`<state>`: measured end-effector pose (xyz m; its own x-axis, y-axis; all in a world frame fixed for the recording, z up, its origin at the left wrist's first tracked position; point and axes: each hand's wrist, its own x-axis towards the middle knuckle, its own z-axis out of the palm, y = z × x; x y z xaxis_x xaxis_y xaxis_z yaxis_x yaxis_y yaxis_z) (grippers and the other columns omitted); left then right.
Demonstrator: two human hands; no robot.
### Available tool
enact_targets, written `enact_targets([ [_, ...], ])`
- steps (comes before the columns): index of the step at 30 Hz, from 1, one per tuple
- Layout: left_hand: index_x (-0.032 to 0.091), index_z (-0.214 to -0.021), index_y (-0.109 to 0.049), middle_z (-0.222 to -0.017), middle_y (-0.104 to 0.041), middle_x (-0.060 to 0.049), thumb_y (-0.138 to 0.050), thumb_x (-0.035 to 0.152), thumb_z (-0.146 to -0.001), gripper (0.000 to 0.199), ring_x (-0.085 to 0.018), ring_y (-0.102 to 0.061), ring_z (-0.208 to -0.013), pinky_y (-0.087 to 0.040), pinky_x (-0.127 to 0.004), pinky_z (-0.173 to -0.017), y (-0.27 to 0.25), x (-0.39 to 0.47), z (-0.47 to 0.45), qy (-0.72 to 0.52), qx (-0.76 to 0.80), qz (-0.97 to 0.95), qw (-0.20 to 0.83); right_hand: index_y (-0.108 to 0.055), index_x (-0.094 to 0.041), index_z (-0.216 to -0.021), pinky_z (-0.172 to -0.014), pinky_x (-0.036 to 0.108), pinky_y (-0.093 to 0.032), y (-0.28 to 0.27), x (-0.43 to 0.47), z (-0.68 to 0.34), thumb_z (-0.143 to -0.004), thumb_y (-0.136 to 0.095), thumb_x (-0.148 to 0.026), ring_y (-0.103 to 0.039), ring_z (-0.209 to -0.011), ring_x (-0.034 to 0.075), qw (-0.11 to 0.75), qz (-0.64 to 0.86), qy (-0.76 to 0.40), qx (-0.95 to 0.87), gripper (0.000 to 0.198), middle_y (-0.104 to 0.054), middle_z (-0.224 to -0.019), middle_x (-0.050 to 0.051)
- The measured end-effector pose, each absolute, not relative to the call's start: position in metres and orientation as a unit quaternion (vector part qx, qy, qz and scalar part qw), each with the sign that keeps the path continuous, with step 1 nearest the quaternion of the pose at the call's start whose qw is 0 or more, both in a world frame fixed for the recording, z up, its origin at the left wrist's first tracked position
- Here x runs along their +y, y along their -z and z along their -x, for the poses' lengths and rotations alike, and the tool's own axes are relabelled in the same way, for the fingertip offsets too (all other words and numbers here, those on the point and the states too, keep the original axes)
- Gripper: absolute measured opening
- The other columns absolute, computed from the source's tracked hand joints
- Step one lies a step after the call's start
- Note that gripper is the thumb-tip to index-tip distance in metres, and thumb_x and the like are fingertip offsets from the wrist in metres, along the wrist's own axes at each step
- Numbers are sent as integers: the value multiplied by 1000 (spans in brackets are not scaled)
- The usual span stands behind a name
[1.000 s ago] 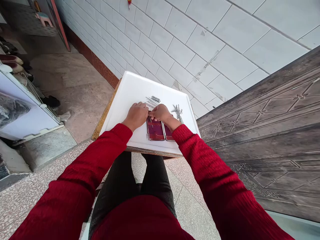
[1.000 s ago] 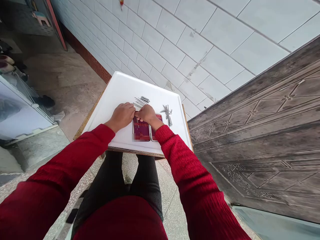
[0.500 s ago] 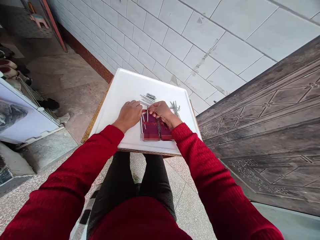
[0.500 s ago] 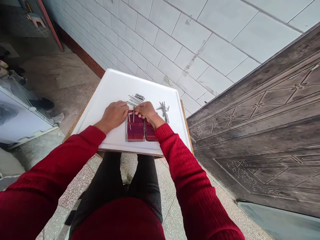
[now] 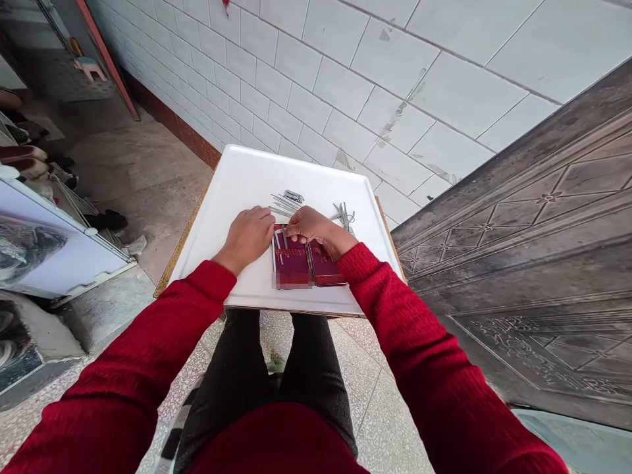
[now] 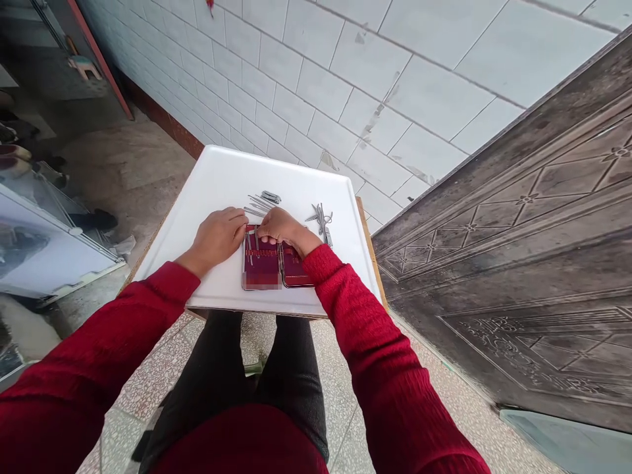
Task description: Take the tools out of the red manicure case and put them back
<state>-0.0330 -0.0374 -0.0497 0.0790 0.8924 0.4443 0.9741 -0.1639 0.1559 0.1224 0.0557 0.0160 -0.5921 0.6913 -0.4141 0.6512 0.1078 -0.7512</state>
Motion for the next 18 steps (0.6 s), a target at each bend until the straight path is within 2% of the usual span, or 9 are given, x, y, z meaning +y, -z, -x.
enact_targets([
  [3,18,-93,-70,-105,-74,-12,-46,14,-100,25,-30,-67,-104,-51,-45,-88,50,-37,34,221,-641,729,94,-58,-15,-50,-37,17,-32,-20,56,-123,-80,-68,3,-45,-36,5,-12,446,-478,-757,37,-58,-44,-3],
  [6,19,-92,-69,-103,-73,-12,-46,14,-100,25,-30,-67,-103,-52,-45,-87,50,-37,34,219,-637,732,99,-62,-15,-55,-43,19,-38,-20,55,-128,-80,-70,-1,-50,-39,6,-16,447,-434,-782,31,-61,-48,-3],
  [11,19,-91,-69,-104,-73,-11,-47,14,-100,25,-30,-67,-103,-53,-45,-87,49,-37,34,219,-639,730,99,-76,-16,-81,-62,22,-46,-4,50,-137,-89,-69,-11,-59,-56,9,117,413,-310,-848,12,-71,-66,-2],
  [14,19,-94,-71,-106,-73,-12,-47,14,-99,24,-30,-68,-105,-54,-46,-89,48,-38,35,225,-640,729,90,-79,-18,-89,-72,25,-46,9,49,-139,-88,-67,-8,-64,-73,13,169,369,-259,-876,15,-76,-80,-1],
  [18,19,-96,-71,-106,-74,-11,-47,19,-101,25,-30,-68,-107,-55,-47,-91,46,-39,36,228,-629,739,70,-79,-19,-95,-75,27,-45,21,50,-138,-87,-65,-7,-64,-80,16,183,346,-246,-887,20,-76,-86,1],
])
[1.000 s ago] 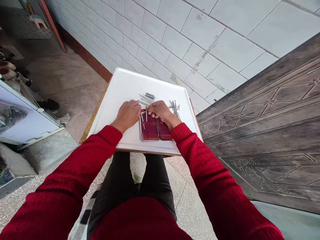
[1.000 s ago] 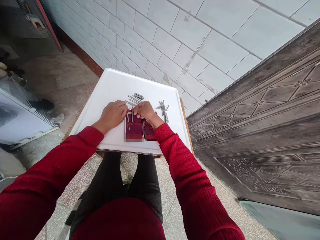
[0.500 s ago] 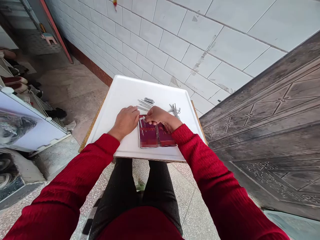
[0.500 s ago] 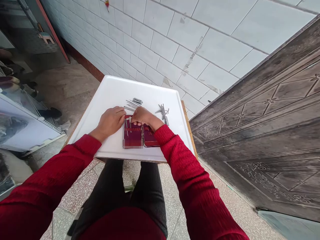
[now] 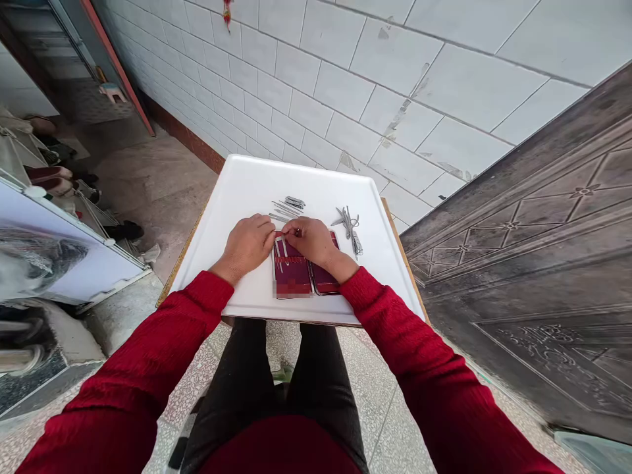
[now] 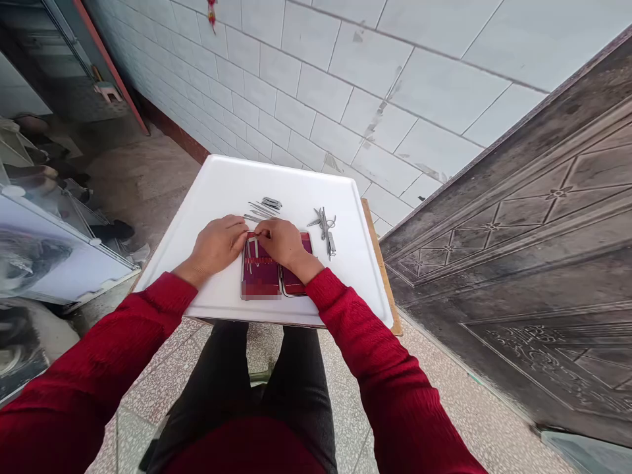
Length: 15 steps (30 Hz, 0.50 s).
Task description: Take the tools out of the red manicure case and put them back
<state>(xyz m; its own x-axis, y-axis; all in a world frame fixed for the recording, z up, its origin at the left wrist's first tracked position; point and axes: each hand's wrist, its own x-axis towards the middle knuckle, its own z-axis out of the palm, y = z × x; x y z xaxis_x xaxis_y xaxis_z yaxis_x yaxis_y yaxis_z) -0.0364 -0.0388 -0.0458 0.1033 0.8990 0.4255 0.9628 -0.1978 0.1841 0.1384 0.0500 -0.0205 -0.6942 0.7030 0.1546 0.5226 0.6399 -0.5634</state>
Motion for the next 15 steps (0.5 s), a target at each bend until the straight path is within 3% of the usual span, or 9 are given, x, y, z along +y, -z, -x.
enact_targets([
  [5,19,-103,-72,-119,-75,-11,-53,29,-100,22,-30,-68,-116,-56,-48,-98,47,-40,38,255,-629,732,61,-78,-21,-96,-70,28,-42,26,52,-138,-88,-64,-9,-62,-79,17,184,339,-240,-891,20,-73,-90,1],
  [15,22,-104,-74,-123,-75,-10,-52,30,-99,24,-28,-69,-116,-56,-46,-100,48,-39,39,265,-636,723,57,-76,-19,-89,-70,27,-42,27,52,-143,-86,-64,-8,-60,-77,15,193,321,-271,-886,17,-70,-86,0],
])
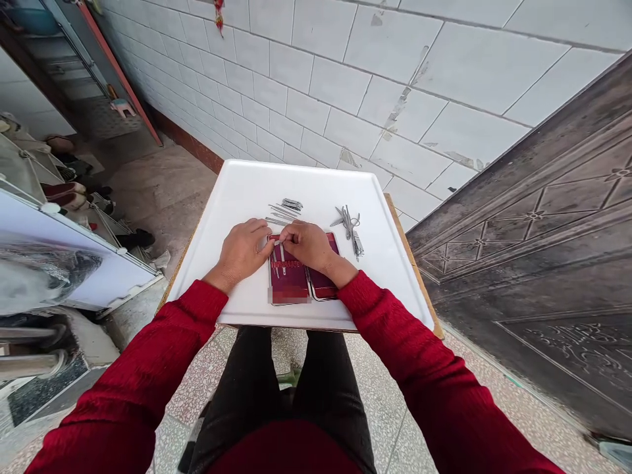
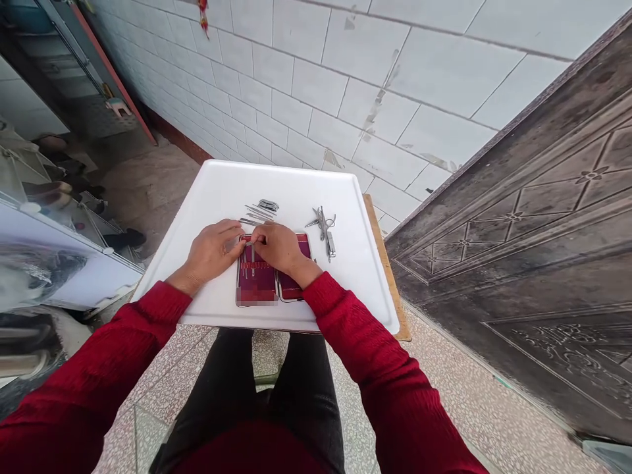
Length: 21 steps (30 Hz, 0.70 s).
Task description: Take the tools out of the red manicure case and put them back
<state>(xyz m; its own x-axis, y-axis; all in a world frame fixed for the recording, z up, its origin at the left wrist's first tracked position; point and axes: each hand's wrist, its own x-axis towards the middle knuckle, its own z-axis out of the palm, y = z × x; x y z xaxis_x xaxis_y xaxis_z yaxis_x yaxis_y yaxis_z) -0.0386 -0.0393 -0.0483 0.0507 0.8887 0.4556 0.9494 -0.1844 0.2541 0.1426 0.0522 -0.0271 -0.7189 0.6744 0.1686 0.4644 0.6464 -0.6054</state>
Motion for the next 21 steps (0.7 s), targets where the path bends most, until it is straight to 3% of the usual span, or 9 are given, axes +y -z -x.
enact_targets([
  [3,22,-105,-74,-125,-75,-9,-50,30,-100,25,-28,-69,-116,-56,-45,-100,49,-39,39,266,-639,719,57,-79,-18,-92,-74,27,-45,24,53,-147,-89,-62,-8,-62,-80,16,197,323,-264,-887,20,-72,-90,2],
  [10,23,-105,-74,-124,-76,-8,-50,30,-102,26,-26,-70,-117,-56,-44,-101,47,-40,38,269,-643,715,50,-84,-22,-108,-86,30,-49,15,50,-159,-95,-53,-7,-66,-111,22,170,354,-167,-904,36,-75,-118,7],
  [21,21,-103,-73,-123,-76,-10,-49,27,-103,24,-27,-69,-118,-56,-45,-102,47,-39,39,255,-637,726,50,-79,-18,-107,-76,35,-46,11,28,-167,-102,-48,-11,-59,-113,27,65,310,-1,-948,32,-71,-123,14],
])
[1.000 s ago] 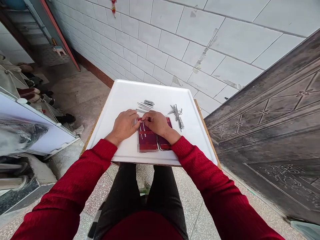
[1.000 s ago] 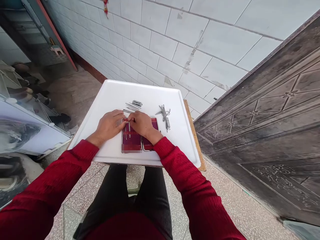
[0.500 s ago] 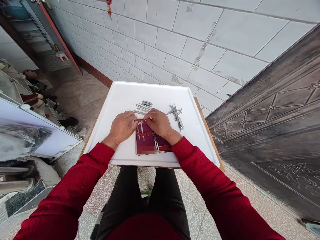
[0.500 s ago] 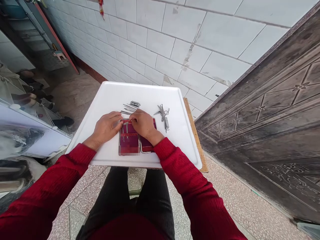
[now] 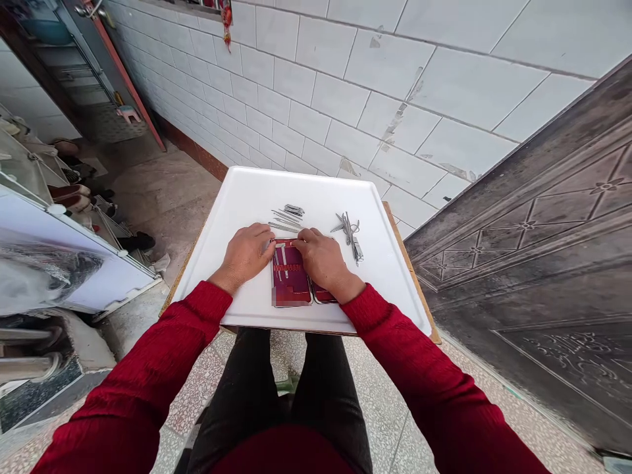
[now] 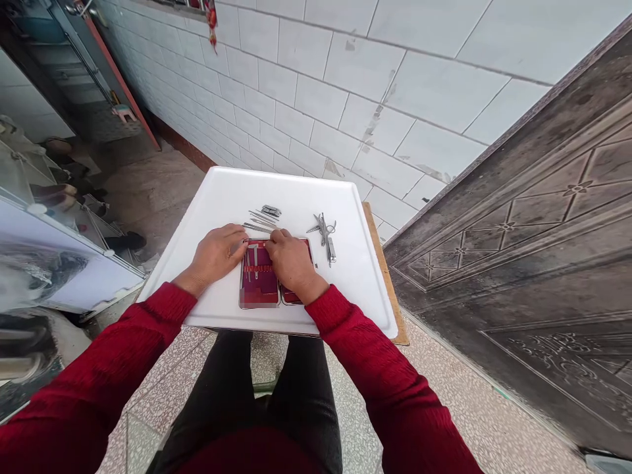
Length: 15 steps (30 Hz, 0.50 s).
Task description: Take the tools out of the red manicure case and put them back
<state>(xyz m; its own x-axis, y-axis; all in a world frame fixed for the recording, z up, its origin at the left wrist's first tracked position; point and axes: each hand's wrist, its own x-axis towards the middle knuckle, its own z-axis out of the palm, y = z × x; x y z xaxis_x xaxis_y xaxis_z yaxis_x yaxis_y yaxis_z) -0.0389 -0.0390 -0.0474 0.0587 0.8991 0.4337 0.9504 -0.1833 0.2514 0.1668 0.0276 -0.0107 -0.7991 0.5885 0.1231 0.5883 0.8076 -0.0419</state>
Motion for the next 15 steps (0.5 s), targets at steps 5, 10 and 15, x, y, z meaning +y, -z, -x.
enact_targets([
  [5,21,-102,-72,-120,-75,-10,-48,26,-103,24,-27,-69,-117,-56,-45,-100,44,-41,37,250,-637,728,49,-77,-15,-105,-81,38,-47,13,21,-165,-101,-49,-11,-59,-111,29,44,327,31,-944,29,-70,-119,17],
  [10,21,-103,-71,-121,-75,-10,-48,26,-103,24,-27,-68,-118,-55,-45,-100,44,-42,37,242,-634,733,54,-77,-15,-106,-83,37,-48,15,19,-165,-99,-51,-9,-59,-111,29,54,335,37,-940,27,-69,-119,17],
  [15,22,-103,-71,-121,-74,-11,-47,26,-104,24,-27,-68,-116,-56,-45,-99,46,-41,39,242,-632,734,60,-79,-19,-109,-78,33,-48,13,24,-168,-103,-48,-12,-63,-111,25,75,369,1,-926,32,-72,-122,13],
])
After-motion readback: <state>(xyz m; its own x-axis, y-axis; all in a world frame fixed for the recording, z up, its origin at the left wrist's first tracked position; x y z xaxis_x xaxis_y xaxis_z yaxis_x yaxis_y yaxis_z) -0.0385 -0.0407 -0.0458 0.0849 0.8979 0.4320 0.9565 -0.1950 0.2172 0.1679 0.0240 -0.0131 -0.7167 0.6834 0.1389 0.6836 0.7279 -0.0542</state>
